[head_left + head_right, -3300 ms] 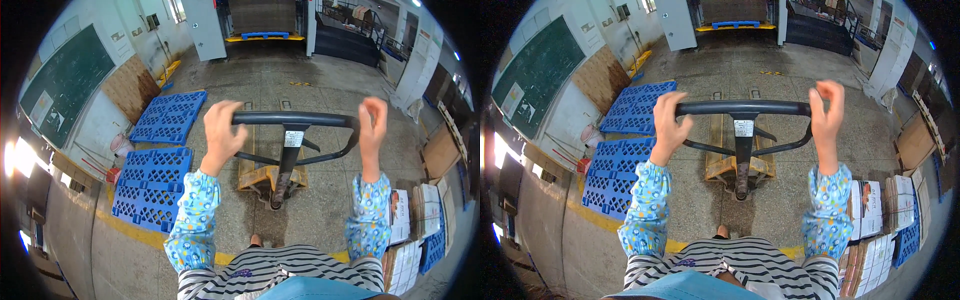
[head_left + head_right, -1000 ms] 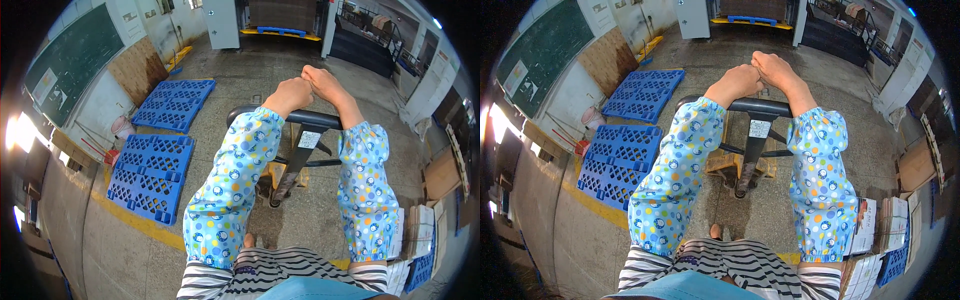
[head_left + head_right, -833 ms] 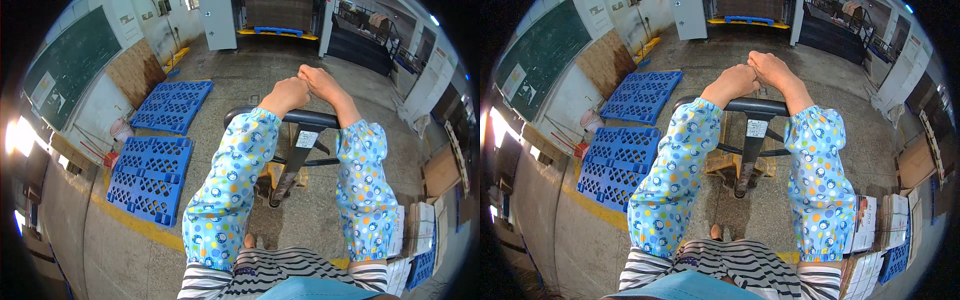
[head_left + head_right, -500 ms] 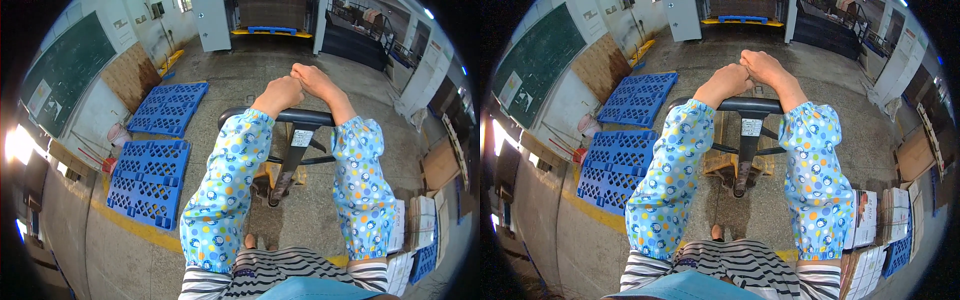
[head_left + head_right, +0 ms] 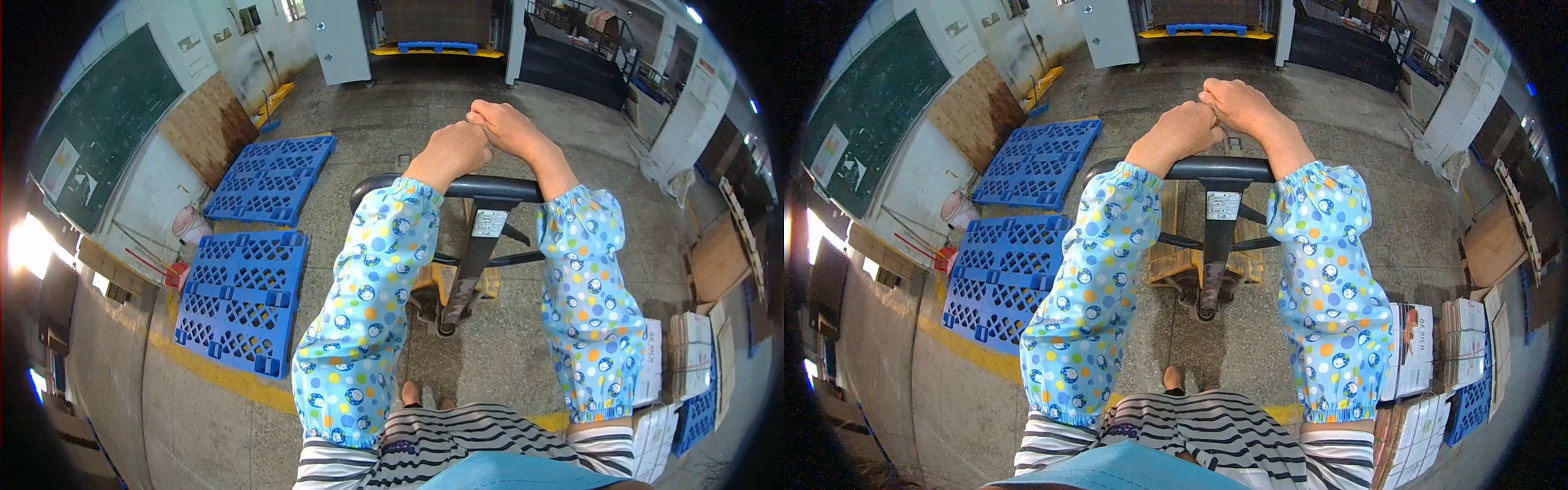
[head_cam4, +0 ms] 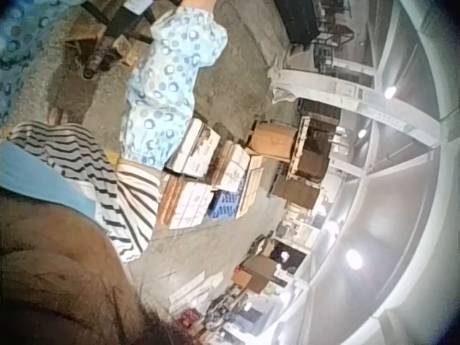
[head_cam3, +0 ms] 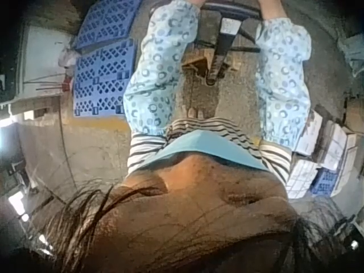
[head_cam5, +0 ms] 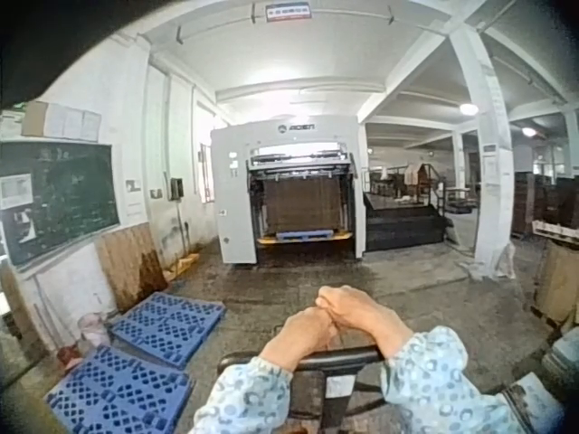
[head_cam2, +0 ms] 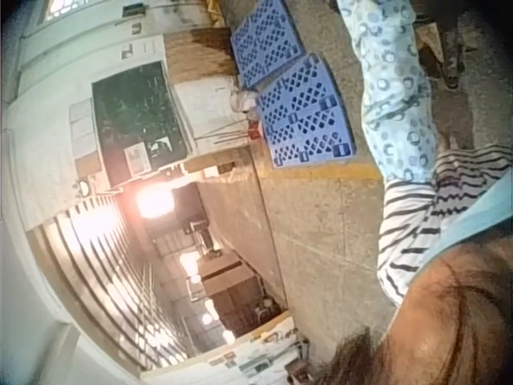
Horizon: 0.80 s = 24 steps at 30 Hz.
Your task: Pulling an empty manual pallet jack to a stack of cardboard and then lifting the stack.
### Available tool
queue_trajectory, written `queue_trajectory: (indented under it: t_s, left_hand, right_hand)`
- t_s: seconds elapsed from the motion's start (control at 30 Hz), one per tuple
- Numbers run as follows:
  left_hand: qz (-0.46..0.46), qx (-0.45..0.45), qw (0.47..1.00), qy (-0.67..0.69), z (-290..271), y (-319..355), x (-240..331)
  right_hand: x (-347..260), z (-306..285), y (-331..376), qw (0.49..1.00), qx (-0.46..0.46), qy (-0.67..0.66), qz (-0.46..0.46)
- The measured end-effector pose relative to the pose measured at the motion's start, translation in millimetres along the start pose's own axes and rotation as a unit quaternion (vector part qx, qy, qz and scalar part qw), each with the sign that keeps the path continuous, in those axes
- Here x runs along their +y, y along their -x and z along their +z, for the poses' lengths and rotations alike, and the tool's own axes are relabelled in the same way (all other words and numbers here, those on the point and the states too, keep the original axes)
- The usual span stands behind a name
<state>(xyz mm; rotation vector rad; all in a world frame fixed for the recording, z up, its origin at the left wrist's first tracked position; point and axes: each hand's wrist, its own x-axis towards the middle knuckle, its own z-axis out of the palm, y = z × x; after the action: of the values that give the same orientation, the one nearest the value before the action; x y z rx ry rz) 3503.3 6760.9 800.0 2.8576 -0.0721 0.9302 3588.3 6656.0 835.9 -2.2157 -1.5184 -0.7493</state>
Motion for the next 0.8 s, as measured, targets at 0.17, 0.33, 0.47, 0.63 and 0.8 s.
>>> queue_trajectory:
  t_s: [0.17, 0.33, 0.47, 0.63, 0.8]
  left_hand:
    - [-0.003, -0.003, 1.000, 0.003, 0.4, -0.4, 0.7]
    - [-0.011, 0.001, 1.000, 0.011, 0.1, -0.3, 3.9]
    - [-0.020, -0.009, 1.000, 0.011, -0.5, -1.8, 4.6]
    - [-0.022, -0.014, 1.000, 0.006, 1.7, -3.6, 4.2]
    - [-0.026, -0.018, 0.999, 0.005, 3.6, -5.6, 2.6]
  right_hand:
    - [3.7, 1.9, -0.1, 0.999, 0.023, -0.006, -0.030]
    - [1.9, -0.2, 1.5, 1.000, 0.006, -0.022, 0.006]
    - [1.7, -1.0, 1.7, 1.000, 0.011, -0.016, 0.003]
    - [5.1, 0.5, 1.3, 1.000, 0.014, -0.023, -0.005]
    - [2.8, -2.3, 1.1, 1.000, -0.008, -0.003, 0.005]
